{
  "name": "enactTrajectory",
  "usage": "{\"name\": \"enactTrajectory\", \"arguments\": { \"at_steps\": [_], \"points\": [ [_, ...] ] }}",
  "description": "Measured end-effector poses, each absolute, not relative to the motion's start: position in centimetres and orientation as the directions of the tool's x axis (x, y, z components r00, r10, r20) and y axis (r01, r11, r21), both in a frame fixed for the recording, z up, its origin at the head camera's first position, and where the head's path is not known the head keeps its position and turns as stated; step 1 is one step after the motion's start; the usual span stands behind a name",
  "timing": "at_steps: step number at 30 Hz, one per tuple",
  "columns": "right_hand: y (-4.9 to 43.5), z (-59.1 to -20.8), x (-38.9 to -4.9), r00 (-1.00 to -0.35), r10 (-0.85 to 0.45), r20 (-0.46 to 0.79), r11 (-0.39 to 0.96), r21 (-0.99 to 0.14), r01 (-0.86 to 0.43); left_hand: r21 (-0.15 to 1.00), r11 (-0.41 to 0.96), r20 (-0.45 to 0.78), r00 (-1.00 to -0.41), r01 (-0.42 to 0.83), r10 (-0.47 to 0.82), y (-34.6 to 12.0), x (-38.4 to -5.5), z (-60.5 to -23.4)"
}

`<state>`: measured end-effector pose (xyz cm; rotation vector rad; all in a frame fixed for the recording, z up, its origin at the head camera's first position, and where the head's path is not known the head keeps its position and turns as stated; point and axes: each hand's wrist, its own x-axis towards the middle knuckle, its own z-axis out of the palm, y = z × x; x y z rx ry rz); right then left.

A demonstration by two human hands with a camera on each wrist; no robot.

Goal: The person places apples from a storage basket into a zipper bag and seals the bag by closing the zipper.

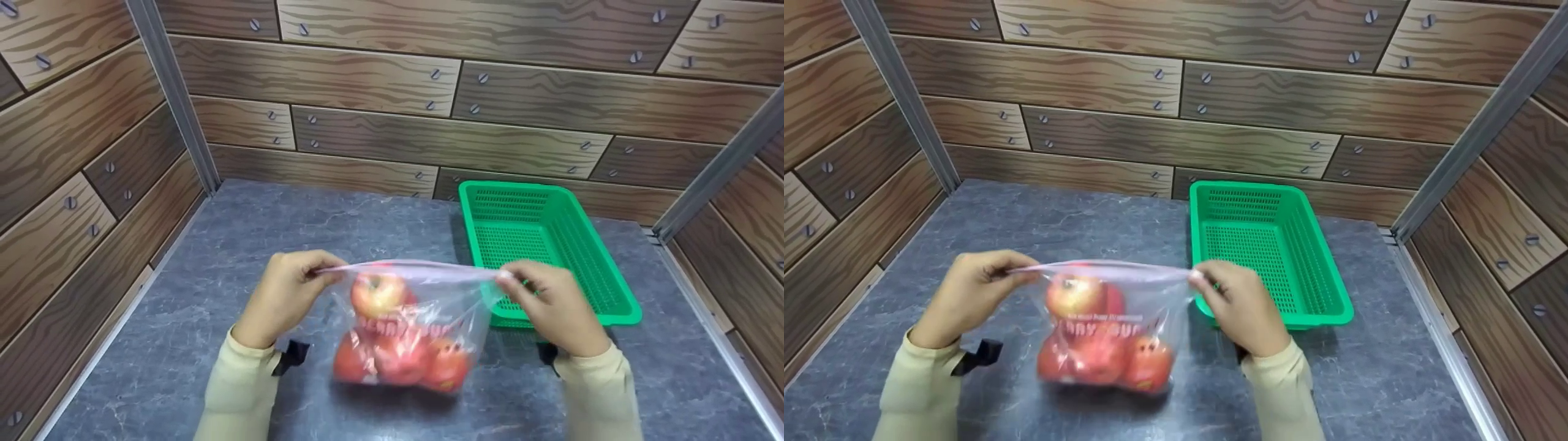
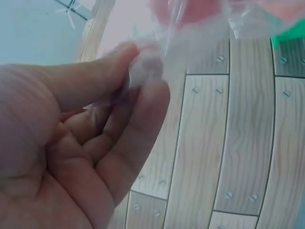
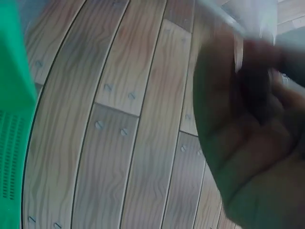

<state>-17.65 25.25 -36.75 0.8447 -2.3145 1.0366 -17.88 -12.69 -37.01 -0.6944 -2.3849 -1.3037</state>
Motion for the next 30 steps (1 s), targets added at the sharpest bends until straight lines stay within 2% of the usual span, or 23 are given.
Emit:
{"name": "enactTrajectory", "arguments": {
  "at_steps": [5,10,12,13,15,18,20,22,25,27,30],
  "points": [
    [25.5,-36.1,-16.7,-0.785,-0.439,0.438,0.512,-0.596,-0.619,0.658,0.509,0.495,-0.828,0.555,0.262,-13.7,-18.2,-37.1],
    [25.1,-35.5,-16.1,-0.851,-0.384,0.358,0.445,-0.736,-0.51,0.652,0.571,0.421,-0.865,0.499,0.275,-13.8,-17.7,-36.4],
    [24.9,-35.5,-16.0,-0.87,-0.346,0.351,0.43,-0.765,-0.48,0.616,0.612,0.444,-0.861,0.495,0.249,-13.2,-17.1,-35.8],
    [24.7,-35.6,-15.9,-0.872,-0.338,0.354,0.425,-0.77,-0.476,0.59,0.631,0.478,-0.847,0.504,0.23,-12.5,-16.7,-35.4],
    [24.5,-35.7,-15.8,-0.868,-0.332,0.37,0.425,-0.763,-0.487,0.516,0.64,0.595,-0.776,0.569,0.209,-10.6,-15.8,-34.7],
    [24.2,-35.9,-15.6,-0.851,-0.349,0.392,0.417,-0.748,-0.516,0.331,0.642,0.751,-0.605,0.692,0.264,-6.3,-14.7,-34.1],
    [24.0,-36.0,-15.5,-0.846,-0.352,0.401,0.395,-0.755,-0.523,0.208,0.625,0.782,-0.511,0.752,0.355,-3.2,-14.5,-34.0],
    [23.9,-35.9,-15.4,-0.839,-0.358,0.41,0.385,-0.753,-0.533,0.126,0.623,0.743,-0.49,0.772,0.456,-0.7,-14.6,-34.2],
    [23.9,-35.8,-15.2,-0.827,-0.373,0.421,0.372,-0.749,-0.549,0.087,0.631,0.661,-0.518,0.771,0.542,1.8,-15.0,-34.6],
    [24.0,-35.7,-15.0,-0.812,-0.398,0.426,0.361,-0.741,-0.566,0.088,0.64,0.636,-0.538,0.763,0.553,2.7,-15.2,-34.9],
    [24.1,-35.6,-14.8,-0.784,-0.434,0.444,0.343,-0.724,-0.599,0.095,0.637,0.649,-0.532,0.765,0.544,3.2,-15.5,-35.0]
  ]
}}
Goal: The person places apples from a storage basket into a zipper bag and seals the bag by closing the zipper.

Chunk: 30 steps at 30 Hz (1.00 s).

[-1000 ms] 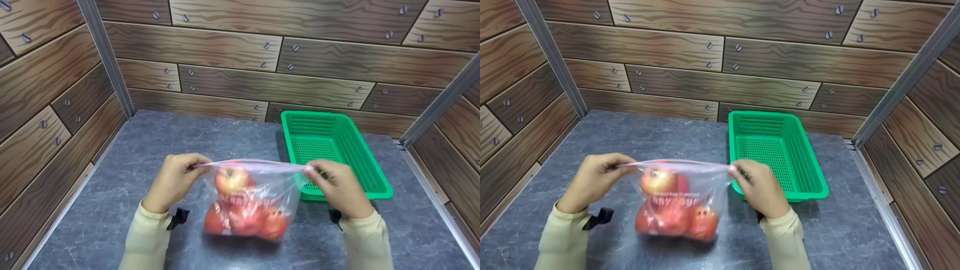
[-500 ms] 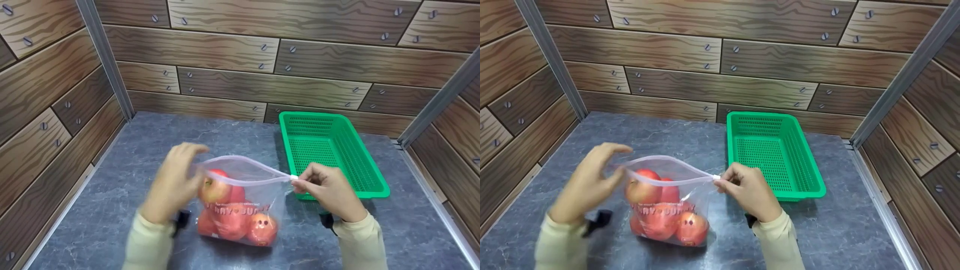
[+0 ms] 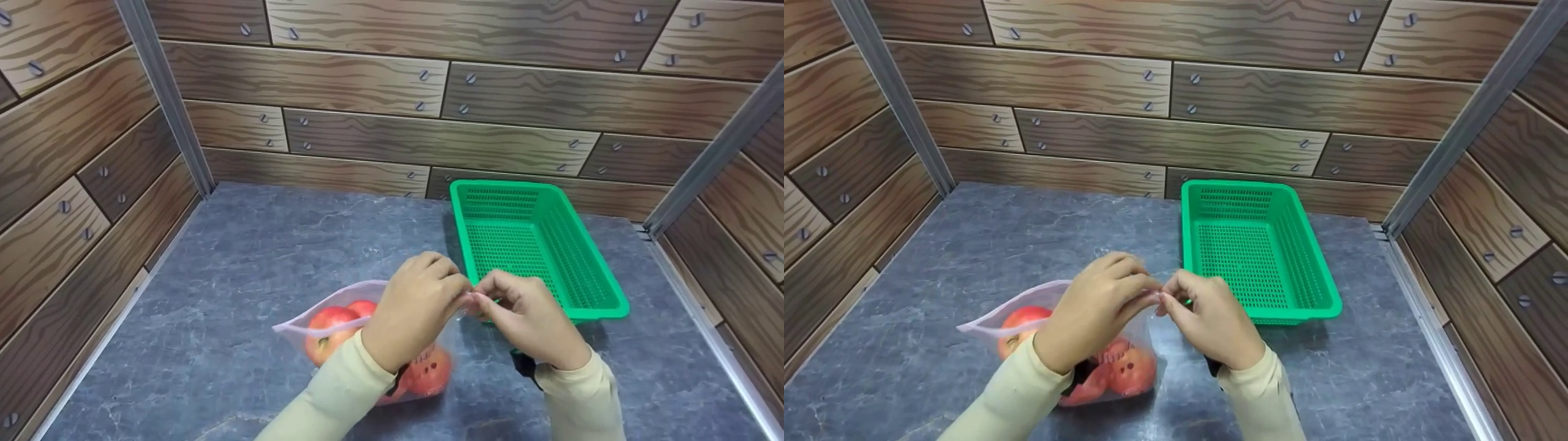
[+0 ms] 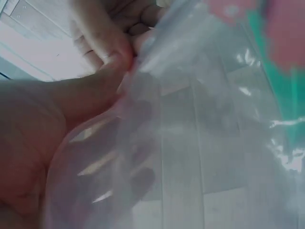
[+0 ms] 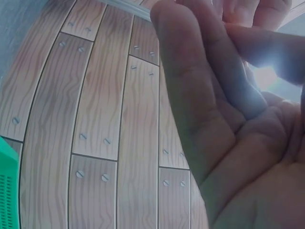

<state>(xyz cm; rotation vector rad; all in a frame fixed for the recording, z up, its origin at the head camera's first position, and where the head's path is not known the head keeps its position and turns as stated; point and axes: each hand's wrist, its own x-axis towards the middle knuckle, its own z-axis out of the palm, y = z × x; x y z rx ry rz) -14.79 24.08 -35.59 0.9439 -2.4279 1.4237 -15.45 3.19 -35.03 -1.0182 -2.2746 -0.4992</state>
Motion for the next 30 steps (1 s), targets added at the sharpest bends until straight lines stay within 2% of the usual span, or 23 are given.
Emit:
{"name": "enactTrajectory", "arguments": {
  "at_steps": [6,15,18,23,30],
  "points": [
    [23.6,-35.6,-14.9,-0.751,-0.437,0.495,0.383,-0.653,-0.653,0.08,0.636,0.662,-0.518,0.767,0.542,2.7,-15.6,-34.6],
    [22.9,-36.5,-15.8,-0.683,-0.37,0.63,0.496,-0.488,-0.718,0.117,0.664,0.648,-0.563,0.739,0.513,0.4,-16.7,-34.6],
    [23.0,-36.6,-16.1,-0.68,-0.358,0.64,0.543,-0.45,-0.709,0.152,0.676,0.636,-0.595,0.721,0.492,-1.6,-17.2,-34.6],
    [23.4,-36.7,-16.3,-0.682,-0.325,0.656,0.617,-0.399,-0.678,0.268,0.684,0.571,-0.684,0.679,0.455,-5.6,-17.5,-34.7],
    [23.7,-37.1,-16.9,-0.743,-0.285,0.605,0.712,-0.385,-0.587,0.352,0.757,0.527,-0.785,0.551,0.326,-11.0,-17.6,-34.7]
  ]
}}
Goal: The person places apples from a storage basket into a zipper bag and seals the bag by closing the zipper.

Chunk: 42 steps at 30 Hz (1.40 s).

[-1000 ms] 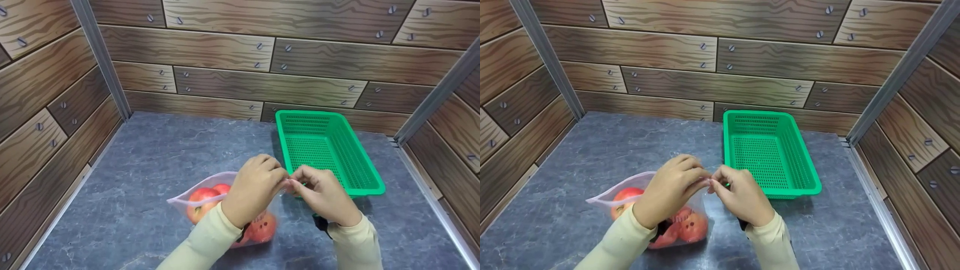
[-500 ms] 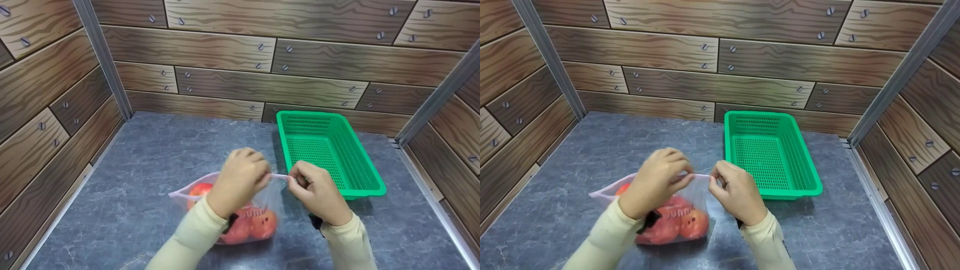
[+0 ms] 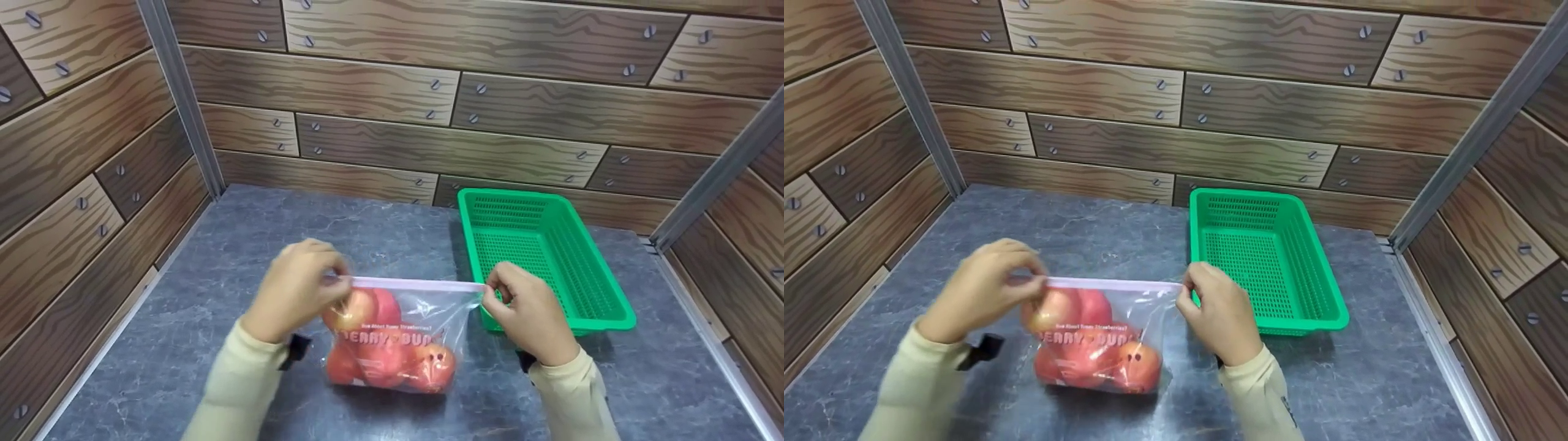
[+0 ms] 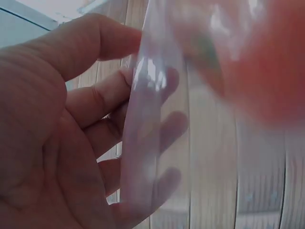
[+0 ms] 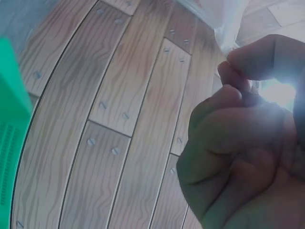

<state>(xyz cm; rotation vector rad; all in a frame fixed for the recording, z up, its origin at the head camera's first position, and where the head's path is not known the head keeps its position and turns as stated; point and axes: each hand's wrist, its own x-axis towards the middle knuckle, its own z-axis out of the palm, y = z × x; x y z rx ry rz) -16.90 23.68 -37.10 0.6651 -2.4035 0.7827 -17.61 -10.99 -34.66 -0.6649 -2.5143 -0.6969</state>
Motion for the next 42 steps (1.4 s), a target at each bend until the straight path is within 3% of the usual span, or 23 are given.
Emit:
{"name": "enactTrajectory", "arguments": {
  "at_steps": [4,11,18,23,25,27,30,33,35,39,41,42],
  "points": [
    [23.7,-37.5,-17.4,-0.759,-0.247,0.603,0.746,-0.381,-0.546,0.391,0.779,0.535,-0.809,0.491,0.241,-13.3,-17.8,-34.7],
    [22.5,-38.1,-17.8,-0.626,-0.231,0.745,0.771,-0.252,-0.585,0.422,0.784,0.576,-0.803,0.454,0.155,-14.4,-18.3,-36.1],
    [21.5,-38.7,-18.2,-0.613,-0.171,0.771,0.76,-0.292,-0.58,0.461,0.763,0.588,-0.8,0.454,0.12,-14.3,-18.8,-37.3],
    [20.3,-38.9,-18.2,-0.447,-0.291,0.846,0.693,-0.136,-0.708,0.524,0.741,0.581,-0.812,0.42,0.05,-13.7,-19.3,-38.2],
    [20.0,-38.9,-17.9,-0.419,-0.365,0.831,0.651,-0.093,-0.753,0.553,0.723,0.578,-0.816,0.415,0.027,-13.4,-19.4,-38.5],
    [19.8,-38.9,-17.5,-0.438,-0.429,0.79,0.605,-0.109,-0.789,0.565,0.719,0.568,-0.823,0.405,0.018,-13.2,-19.3,-38.5],
    [19.8,-39.1,-17.1,-0.516,-0.466,0.719,0.564,-0.208,-0.799,0.551,0.744,0.553,-0.833,0.377,0.012,-13.4,-18.3,-37.6],
    [19.7,-39.2,-17.2,-0.55,-0.428,0.717,0.595,-0.234,-0.769,0.531,0.761,0.511,-0.857,0.373,0.064,-13.7,-16.0,-36.2],
    [19.4,-39.3,-17.3,-0.538,-0.368,0.759,0.652,-0.202,-0.731,0.525,0.757,0.43,-0.889,0.39,0.16,-13.5,-14.3,-35.5],
    [18.4,-39.8,-16.7,-0.379,-0.317,0.87,0.697,-0.057,-0.714,0.508,0.747,0.258,-0.903,0.43,0.344,-11.8,-12.2,-35.3],
    [17.9,-40.5,-16.1,-0.31,-0.371,0.875,0.66,0.013,-0.751,0.466,0.761,0.266,-0.891,0.452,0.367,-10.8,-11.9,-35.7],
    [17.7,-41.0,-15.8,-0.307,-0.404,0.861,0.642,0.028,-0.766,0.444,0.769,0.284,-0.886,0.46,0.366,-10.4,-11.8,-35.9]
  ]
}}
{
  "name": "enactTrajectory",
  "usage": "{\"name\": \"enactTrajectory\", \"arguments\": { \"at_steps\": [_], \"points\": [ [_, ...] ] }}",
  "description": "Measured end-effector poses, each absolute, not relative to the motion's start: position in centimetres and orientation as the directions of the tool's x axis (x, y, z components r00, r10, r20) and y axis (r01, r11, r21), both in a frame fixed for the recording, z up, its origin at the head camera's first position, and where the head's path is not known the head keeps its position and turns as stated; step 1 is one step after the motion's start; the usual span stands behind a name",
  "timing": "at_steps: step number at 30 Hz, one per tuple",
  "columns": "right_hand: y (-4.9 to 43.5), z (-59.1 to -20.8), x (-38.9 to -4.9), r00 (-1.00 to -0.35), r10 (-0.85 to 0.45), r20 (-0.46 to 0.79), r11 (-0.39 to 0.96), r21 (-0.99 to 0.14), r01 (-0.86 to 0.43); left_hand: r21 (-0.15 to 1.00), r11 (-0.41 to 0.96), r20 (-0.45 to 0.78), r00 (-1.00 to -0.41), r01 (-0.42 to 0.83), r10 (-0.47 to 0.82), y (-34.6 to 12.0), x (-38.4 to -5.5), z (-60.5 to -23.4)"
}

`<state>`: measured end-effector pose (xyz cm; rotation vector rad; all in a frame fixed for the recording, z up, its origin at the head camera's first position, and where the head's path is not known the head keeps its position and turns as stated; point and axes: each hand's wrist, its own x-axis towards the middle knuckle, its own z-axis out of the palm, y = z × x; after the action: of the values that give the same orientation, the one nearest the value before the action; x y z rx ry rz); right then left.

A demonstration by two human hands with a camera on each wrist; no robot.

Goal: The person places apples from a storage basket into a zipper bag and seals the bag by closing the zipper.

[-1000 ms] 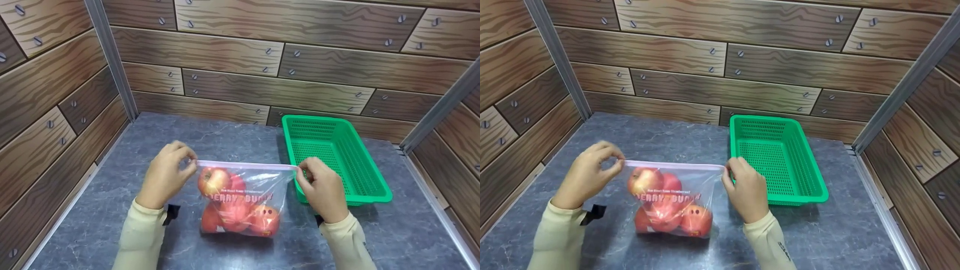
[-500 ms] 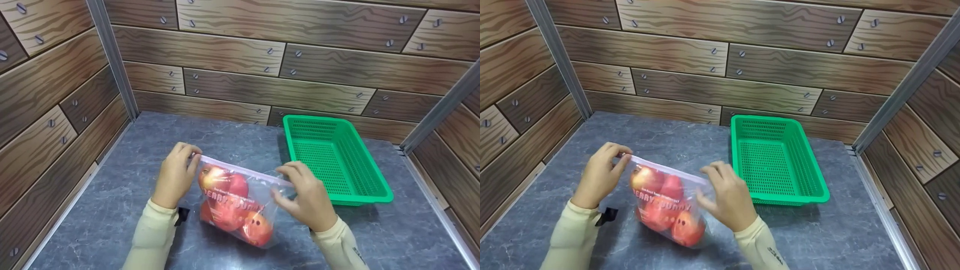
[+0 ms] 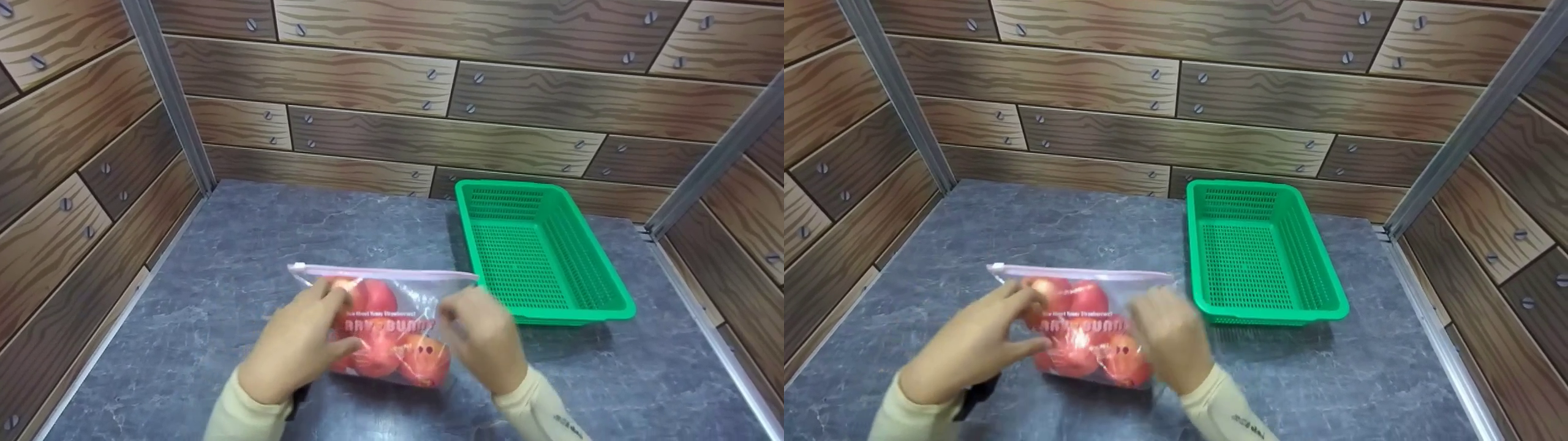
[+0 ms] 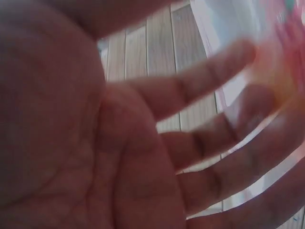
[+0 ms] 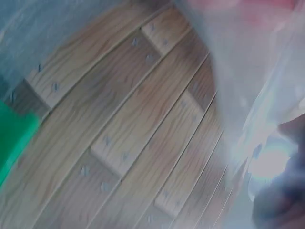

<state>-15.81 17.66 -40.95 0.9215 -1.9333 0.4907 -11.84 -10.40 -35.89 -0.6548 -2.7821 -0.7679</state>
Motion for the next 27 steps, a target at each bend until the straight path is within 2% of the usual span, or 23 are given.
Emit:
{"name": "enactTrajectory", "arguments": {
  "at_steps": [2,4,8,10,14,18,20,23,27],
  "points": [
    [17.3,-41.8,-15.4,-0.357,-0.472,0.806,0.617,0.013,-0.787,0.41,0.78,0.325,-0.874,0.473,0.36,-9.7,-12.0,-36.4],
    [17.1,-42.6,-15.5,-0.451,-0.518,0.727,0.632,-0.03,-0.774,0.381,0.785,0.354,-0.861,0.489,0.365,-9.3,-12.4,-37.1],
    [17.5,-43.8,-16.7,-0.607,-0.512,0.608,0.709,-0.099,-0.698,0.378,0.775,0.358,-0.852,0.507,0.383,-8.5,-14.5,-38.8],
    [17.8,-44.2,-17.5,-0.66,-0.493,0.567,0.733,-0.138,-0.666,0.405,0.758,0.351,-0.852,0.512,0.389,-8.2,-15.9,-40.0],
    [18.3,-44.7,-18.6,-0.756,-0.446,0.478,0.763,-0.239,-0.601,0.539,0.676,0.312,-0.864,0.503,0.395,-7.7,-18.5,-42.2],
    [18.7,-45.0,-18.7,-0.836,-0.4,0.377,0.788,-0.324,-0.523,0.648,0.598,0.277,-0.877,0.472,0.392,-7.5,-19.8,-43.5],
    [18.9,-44.9,-18.7,-0.856,-0.386,0.344,0.793,-0.35,-0.499,0.661,0.589,0.276,-0.881,0.465,0.385,-7.6,-20.2,-43.5],
    [19.5,-44.4,-18.8,-0.836,-0.376,0.4,0.773,-0.361,-0.521,0.654,0.597,0.299,-0.884,0.464,0.36,-7.7,-20.2,-42.9],
    [20.8,-42.9,-19.3,-0.711,-0.317,0.627,0.732,-0.315,-0.604,0.648,0.592,0.397,-0.876,0.479,0.274,-7.7,-20.1,-41.5]
  ]
}}
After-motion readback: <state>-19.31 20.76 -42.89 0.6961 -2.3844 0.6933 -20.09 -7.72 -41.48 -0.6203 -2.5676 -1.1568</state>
